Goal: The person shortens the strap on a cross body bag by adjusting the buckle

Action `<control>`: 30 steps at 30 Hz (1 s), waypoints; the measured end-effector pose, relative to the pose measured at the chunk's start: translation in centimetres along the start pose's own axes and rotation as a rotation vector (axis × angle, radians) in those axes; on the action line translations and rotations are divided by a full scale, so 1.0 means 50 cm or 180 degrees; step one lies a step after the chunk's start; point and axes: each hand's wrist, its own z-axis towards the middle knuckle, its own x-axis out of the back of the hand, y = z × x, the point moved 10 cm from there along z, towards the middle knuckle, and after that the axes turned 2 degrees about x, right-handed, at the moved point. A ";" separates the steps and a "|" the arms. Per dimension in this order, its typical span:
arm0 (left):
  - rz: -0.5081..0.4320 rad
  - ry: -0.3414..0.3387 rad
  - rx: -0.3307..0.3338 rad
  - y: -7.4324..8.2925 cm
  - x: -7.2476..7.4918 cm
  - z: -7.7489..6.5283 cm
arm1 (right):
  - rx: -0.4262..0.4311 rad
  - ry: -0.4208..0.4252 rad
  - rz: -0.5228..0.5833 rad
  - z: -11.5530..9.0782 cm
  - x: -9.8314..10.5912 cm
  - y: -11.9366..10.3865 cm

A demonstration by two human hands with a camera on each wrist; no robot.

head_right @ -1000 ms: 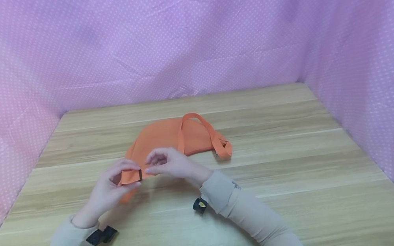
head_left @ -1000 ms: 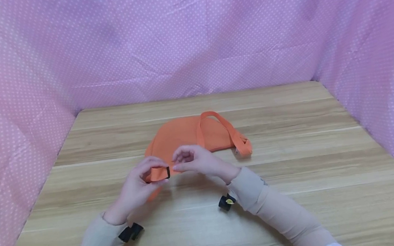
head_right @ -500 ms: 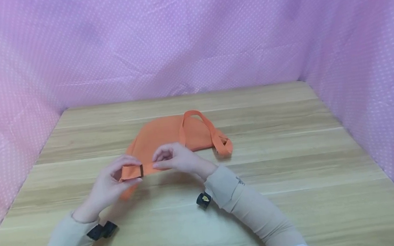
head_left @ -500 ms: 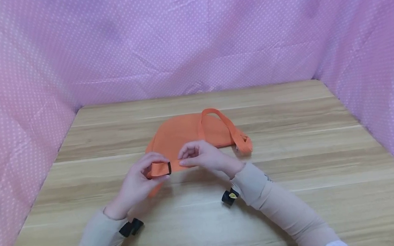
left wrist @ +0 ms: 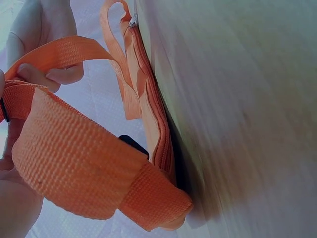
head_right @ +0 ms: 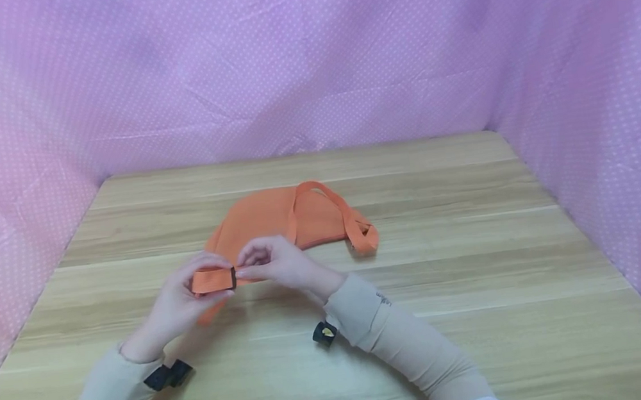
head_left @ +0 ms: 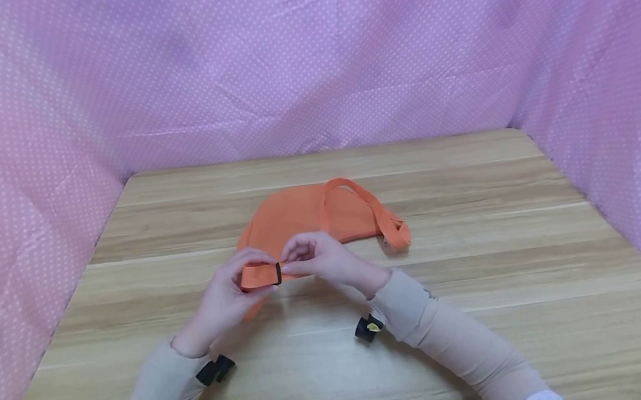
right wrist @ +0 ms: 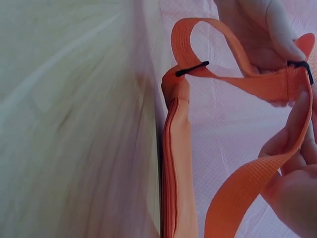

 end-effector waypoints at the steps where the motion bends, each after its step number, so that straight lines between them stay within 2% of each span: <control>1: 0.0017 0.0012 0.0002 0.000 0.001 0.000 | 0.0012 0.0017 -0.0026 0.000 -0.001 -0.001; 8: 0.0138 0.0094 -0.0005 0.001 0.006 -0.004 | -0.0043 0.0079 0.0068 -0.003 -0.007 0.002; 11: 0.0167 0.0101 0.0090 -0.003 0.006 -0.005 | -0.0129 0.0116 0.0098 -0.005 -0.009 0.006; 18: -0.0074 0.0032 0.0295 -0.015 0.004 -0.006 | -0.0255 0.0249 -0.0086 -0.009 -0.007 0.005; 22: -0.0063 0.0048 0.0239 -0.011 0.008 -0.005 | -0.0294 0.0284 -0.0073 -0.009 -0.004 0.005; 30: 0.0194 0.0344 0.0068 -0.004 0.041 -0.013 | -0.0305 0.0463 0.0194 -0.008 0.022 0.003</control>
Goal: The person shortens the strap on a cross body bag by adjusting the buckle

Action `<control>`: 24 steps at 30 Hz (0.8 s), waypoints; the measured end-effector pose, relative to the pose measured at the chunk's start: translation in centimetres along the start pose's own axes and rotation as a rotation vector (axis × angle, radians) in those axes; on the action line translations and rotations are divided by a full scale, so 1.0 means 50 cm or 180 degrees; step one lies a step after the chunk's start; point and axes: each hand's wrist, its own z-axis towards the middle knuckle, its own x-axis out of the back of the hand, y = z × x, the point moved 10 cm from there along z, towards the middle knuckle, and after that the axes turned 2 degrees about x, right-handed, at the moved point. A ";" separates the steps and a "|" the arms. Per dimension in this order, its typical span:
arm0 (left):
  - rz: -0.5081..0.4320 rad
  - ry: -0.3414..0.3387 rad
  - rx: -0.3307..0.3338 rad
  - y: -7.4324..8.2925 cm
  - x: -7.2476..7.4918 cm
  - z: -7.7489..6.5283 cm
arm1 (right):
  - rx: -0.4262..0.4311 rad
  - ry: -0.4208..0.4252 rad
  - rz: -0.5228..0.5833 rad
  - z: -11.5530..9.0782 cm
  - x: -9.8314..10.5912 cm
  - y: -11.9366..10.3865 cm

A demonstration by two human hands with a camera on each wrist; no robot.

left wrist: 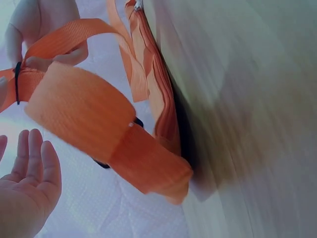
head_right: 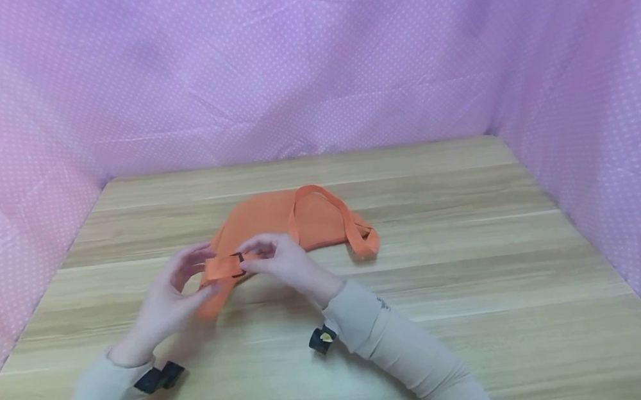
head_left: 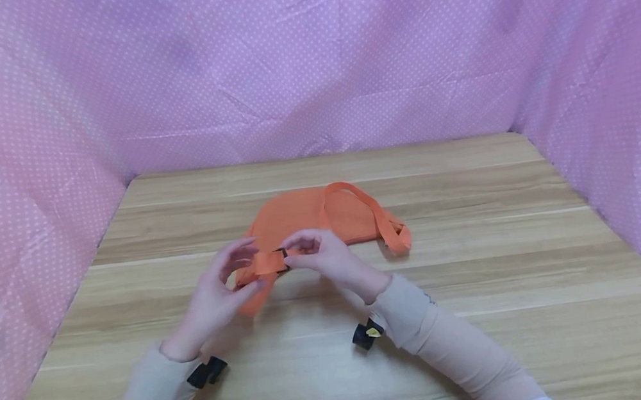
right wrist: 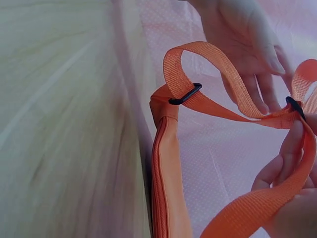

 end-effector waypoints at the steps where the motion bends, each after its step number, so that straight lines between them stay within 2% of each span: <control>1: 0.0001 0.0015 0.0005 -0.001 0.003 -0.001 | -0.0034 0.0012 0.0043 0.002 0.003 0.003; 5: -0.0020 0.0006 0.0109 -0.010 0.009 -0.004 | -0.0089 0.0016 0.0160 0.007 0.009 0.006; 13: -0.0040 -0.0074 0.0279 -0.025 -0.002 -0.009 | 0.0078 -0.0038 0.0481 0.007 0.005 -0.008; 17: -0.0093 -0.0097 0.0313 -0.030 -0.008 -0.011 | 0.0127 -0.0028 0.0634 0.007 0.004 -0.011; 24: 0.0006 -0.0061 0.0378 -0.035 -0.008 -0.011 | 0.0106 -0.0015 0.0792 0.009 0.004 -0.008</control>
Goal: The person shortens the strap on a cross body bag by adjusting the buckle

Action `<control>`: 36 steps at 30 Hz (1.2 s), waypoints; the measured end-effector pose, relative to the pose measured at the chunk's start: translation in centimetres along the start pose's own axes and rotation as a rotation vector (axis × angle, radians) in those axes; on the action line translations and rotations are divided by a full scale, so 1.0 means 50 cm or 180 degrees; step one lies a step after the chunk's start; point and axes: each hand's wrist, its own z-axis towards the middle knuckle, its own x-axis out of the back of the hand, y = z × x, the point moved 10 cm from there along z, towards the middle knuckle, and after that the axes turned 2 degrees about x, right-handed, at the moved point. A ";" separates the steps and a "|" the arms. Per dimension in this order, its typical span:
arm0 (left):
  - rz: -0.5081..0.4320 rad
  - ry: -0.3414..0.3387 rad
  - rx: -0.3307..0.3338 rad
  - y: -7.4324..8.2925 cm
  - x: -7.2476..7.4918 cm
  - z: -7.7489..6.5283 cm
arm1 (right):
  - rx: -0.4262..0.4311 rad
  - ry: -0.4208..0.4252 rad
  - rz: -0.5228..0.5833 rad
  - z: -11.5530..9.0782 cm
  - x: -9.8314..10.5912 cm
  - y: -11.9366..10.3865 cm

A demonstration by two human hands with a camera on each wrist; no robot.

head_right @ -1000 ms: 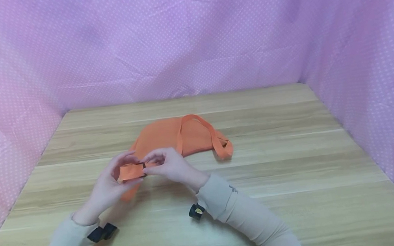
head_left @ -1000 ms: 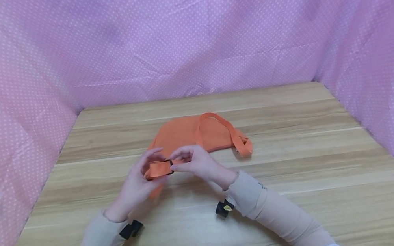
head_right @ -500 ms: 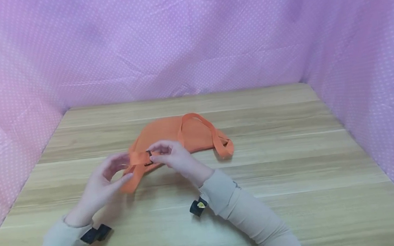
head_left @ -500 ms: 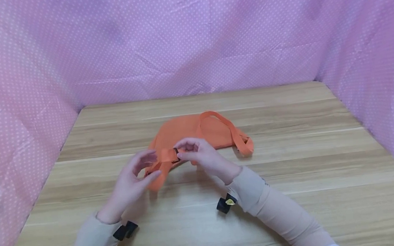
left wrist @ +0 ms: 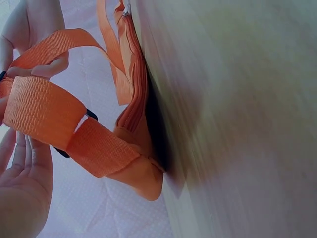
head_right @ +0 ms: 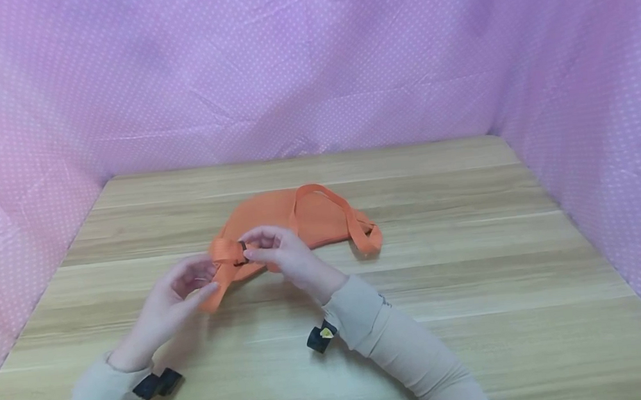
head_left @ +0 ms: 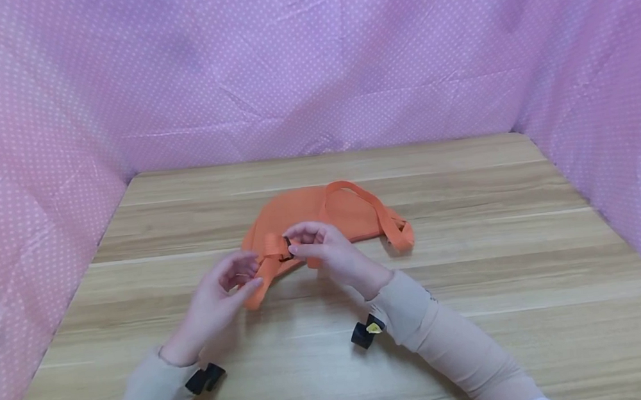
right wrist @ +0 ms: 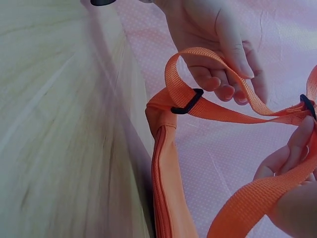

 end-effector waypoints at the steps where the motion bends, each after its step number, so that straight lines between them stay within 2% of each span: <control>1: 0.0011 0.0007 0.0035 -0.001 0.000 0.001 | 0.0000 -0.0011 0.0010 0.000 -0.001 0.000; 5: 0.0019 0.0030 0.0213 -0.006 -0.002 0.006 | -0.0009 -0.0049 -0.0025 0.000 -0.005 0.002; 11: 0.0113 0.0062 0.0304 -0.007 -0.002 0.009 | 0.0035 -0.0065 -0.0058 -0.001 -0.009 0.003; 14: 0.0255 -0.0006 0.0284 -0.009 0.002 0.012 | 0.0047 -0.0072 -0.0065 -0.002 -0.008 0.005; 22: 0.0432 -0.0293 0.0008 -0.018 0.015 0.020 | 0.0093 -0.0179 -0.0169 -0.005 -0.003 -0.003; 31: 0.0442 -0.0421 0.0059 -0.062 0.051 0.021 | 0.0189 -0.0129 -0.0188 -0.007 0.018 -0.022; 36: 0.0434 -0.0554 0.0121 -0.083 0.066 0.024 | 0.0153 -0.0052 -0.0147 -0.009 0.028 -0.024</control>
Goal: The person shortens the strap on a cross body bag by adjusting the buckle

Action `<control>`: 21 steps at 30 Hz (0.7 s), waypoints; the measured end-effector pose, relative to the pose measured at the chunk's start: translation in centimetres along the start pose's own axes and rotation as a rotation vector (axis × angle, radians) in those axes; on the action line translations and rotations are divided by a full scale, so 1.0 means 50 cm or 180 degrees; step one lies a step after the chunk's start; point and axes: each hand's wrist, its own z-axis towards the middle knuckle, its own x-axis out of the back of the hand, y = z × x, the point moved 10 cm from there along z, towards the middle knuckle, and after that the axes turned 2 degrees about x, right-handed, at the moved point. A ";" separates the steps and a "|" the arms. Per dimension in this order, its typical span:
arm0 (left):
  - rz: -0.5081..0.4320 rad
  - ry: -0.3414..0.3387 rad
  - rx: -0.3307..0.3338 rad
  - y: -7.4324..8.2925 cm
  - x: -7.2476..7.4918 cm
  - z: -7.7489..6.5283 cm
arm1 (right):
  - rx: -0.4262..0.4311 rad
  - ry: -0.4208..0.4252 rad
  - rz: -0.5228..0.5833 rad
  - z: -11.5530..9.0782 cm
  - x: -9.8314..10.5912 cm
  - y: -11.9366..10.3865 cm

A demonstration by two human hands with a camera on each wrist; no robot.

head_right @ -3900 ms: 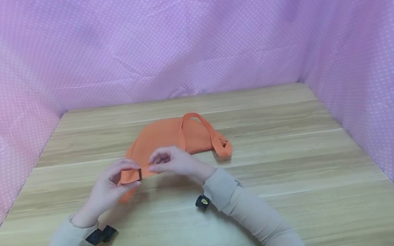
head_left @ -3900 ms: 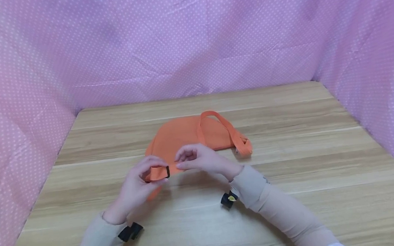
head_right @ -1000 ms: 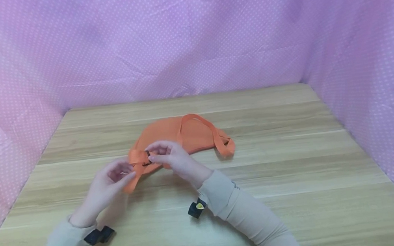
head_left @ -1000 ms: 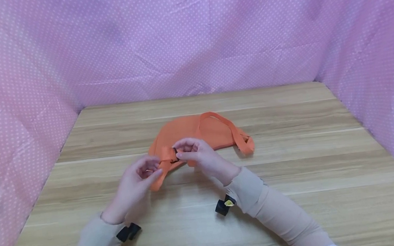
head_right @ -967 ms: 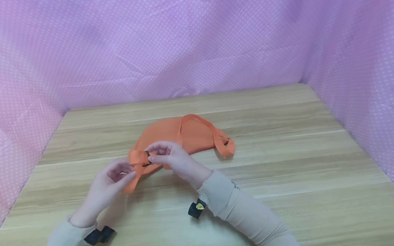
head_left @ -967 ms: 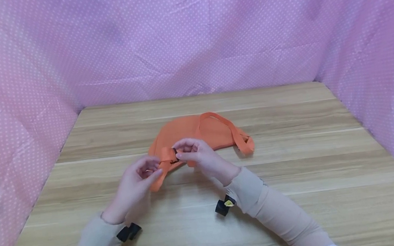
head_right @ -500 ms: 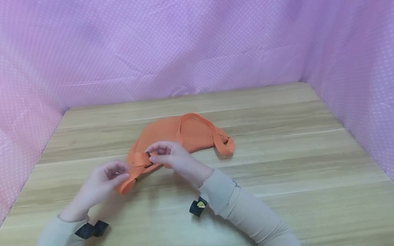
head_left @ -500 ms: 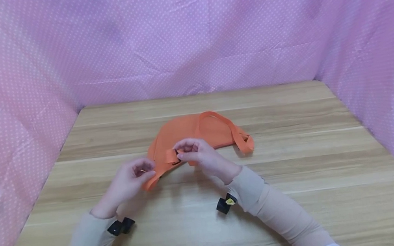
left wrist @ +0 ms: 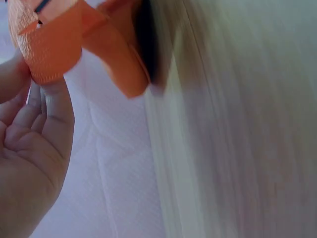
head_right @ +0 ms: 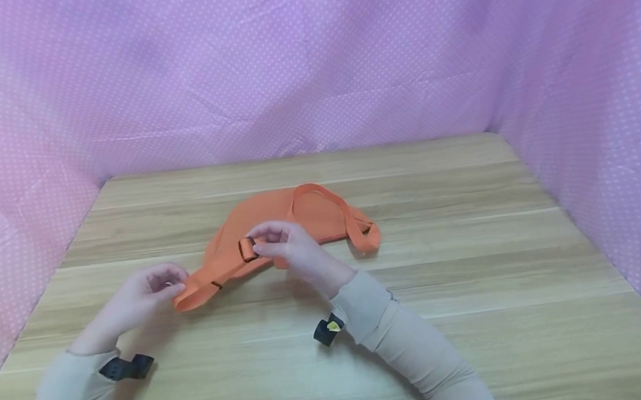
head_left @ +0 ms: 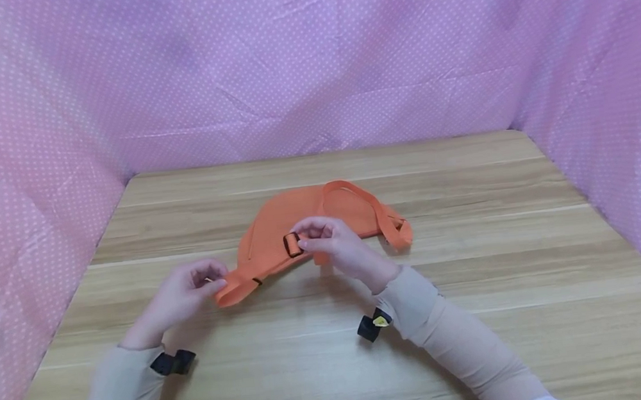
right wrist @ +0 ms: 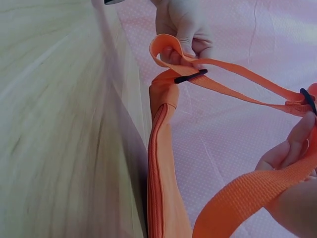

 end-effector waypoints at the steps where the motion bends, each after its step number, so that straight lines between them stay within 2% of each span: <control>1: 0.0003 -0.0031 0.0009 -0.004 0.003 0.000 | -0.0012 0.0017 -0.0014 -0.001 0.002 -0.001; 5: 0.0036 -0.0092 0.0054 -0.023 0.018 -0.001 | -0.0005 0.0041 -0.0081 -0.004 0.009 -0.005; 11: 0.0064 -0.0056 0.0047 -0.040 0.040 0.001 | 0.0005 -0.0007 -0.0356 -0.005 0.012 0.000; 18: 0.0010 -0.0159 0.0157 -0.044 0.032 -0.001 | -0.0109 0.0083 -0.0294 -0.002 0.008 0.018; 21: 0.0106 -0.0032 0.0231 -0.038 0.032 -0.002 | -0.0186 0.0129 -0.0350 -0.001 0.002 0.026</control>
